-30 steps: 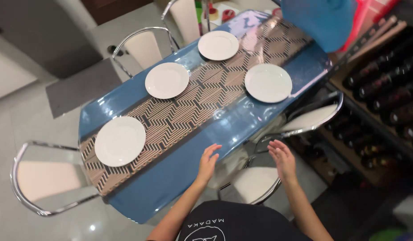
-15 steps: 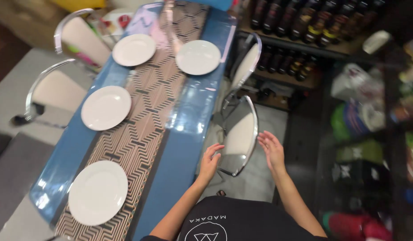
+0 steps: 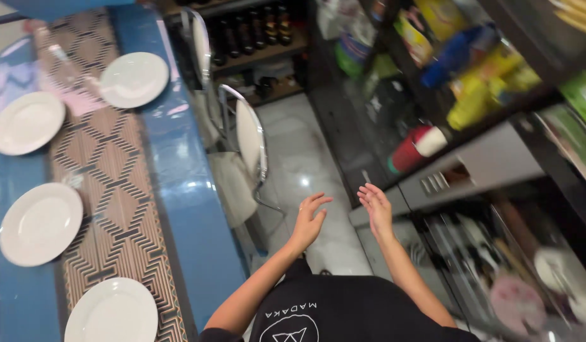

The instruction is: Placing plates, a bowl of rice, and a spoon on a dining table.

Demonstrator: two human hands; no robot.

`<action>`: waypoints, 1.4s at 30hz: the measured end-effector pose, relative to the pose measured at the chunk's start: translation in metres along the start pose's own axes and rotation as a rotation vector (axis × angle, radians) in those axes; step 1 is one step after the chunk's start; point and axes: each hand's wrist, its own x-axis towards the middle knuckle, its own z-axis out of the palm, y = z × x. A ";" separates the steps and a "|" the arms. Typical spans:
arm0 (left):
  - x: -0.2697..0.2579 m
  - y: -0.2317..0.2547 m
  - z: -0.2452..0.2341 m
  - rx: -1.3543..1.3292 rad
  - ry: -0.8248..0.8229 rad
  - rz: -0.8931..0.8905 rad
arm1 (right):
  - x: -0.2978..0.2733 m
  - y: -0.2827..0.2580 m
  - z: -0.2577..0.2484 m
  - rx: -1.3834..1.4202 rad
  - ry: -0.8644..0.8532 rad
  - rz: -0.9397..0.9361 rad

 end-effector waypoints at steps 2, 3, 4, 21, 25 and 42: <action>-0.012 0.004 0.029 -0.013 -0.104 0.000 | -0.035 0.017 -0.037 0.007 0.084 0.002; -0.017 0.007 0.043 -0.022 -0.166 -0.002 | -0.051 0.025 -0.054 0.010 0.127 0.010; -0.022 0.004 0.058 -0.023 -0.217 0.010 | -0.070 0.032 -0.070 0.022 0.175 -0.007; -0.182 -0.101 0.276 0.210 -0.992 -0.017 | -0.363 0.061 -0.176 0.154 0.745 -0.085; -0.208 -0.180 0.366 0.232 -0.871 0.201 | -0.401 0.065 -0.214 0.111 0.754 -0.072; -0.183 -0.197 0.477 0.484 -0.627 -0.137 | -0.452 0.049 -0.294 0.044 0.426 0.131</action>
